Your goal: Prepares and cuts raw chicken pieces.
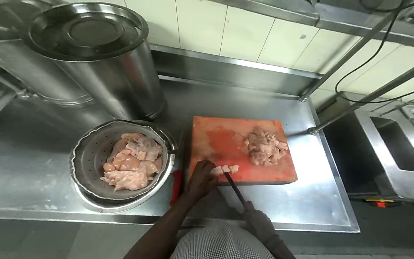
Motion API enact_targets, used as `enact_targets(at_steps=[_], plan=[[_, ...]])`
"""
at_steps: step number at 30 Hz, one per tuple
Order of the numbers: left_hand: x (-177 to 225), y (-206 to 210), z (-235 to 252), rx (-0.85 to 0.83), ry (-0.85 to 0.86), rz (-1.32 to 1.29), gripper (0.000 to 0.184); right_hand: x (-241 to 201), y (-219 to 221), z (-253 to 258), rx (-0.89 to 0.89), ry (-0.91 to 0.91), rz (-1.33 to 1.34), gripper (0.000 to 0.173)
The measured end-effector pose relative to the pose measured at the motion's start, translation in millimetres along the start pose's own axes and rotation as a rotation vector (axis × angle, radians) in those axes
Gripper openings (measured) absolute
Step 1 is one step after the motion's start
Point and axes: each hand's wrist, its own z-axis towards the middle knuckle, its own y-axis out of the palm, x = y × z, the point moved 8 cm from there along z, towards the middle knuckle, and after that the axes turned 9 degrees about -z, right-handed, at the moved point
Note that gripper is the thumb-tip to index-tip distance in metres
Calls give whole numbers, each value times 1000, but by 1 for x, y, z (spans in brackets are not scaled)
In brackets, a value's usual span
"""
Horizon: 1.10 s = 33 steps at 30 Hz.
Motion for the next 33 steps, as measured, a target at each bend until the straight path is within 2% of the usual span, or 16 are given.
enact_targets(at_steps=[2,6,11,17,20,24,29,33], plan=[[-7,-6,-8,15,-15,-23,33,9,9,11,65,-14,-1,39],[-8,-8,-9,60,6,-7,26,-9,-15,9,125,-30,4,34],[-7,-2,-7,40,-26,58,27,-31,-26,15,86,-51,-47,34],[-8,4,-3,-9,-78,108,17,-41,-27,20,67,-82,-57,33],[-7,4,-1,0,-65,96,14,-57,-31,36,80,-108,-42,38],[-9,6,1,5,-42,104,13,-75,-35,58,127,-135,-22,37],[-6,4,2,35,-149,100,16,-53,-16,49,59,-139,39,40],[-4,-7,1,72,-329,-20,21,-12,6,30,17,-119,21,38]])
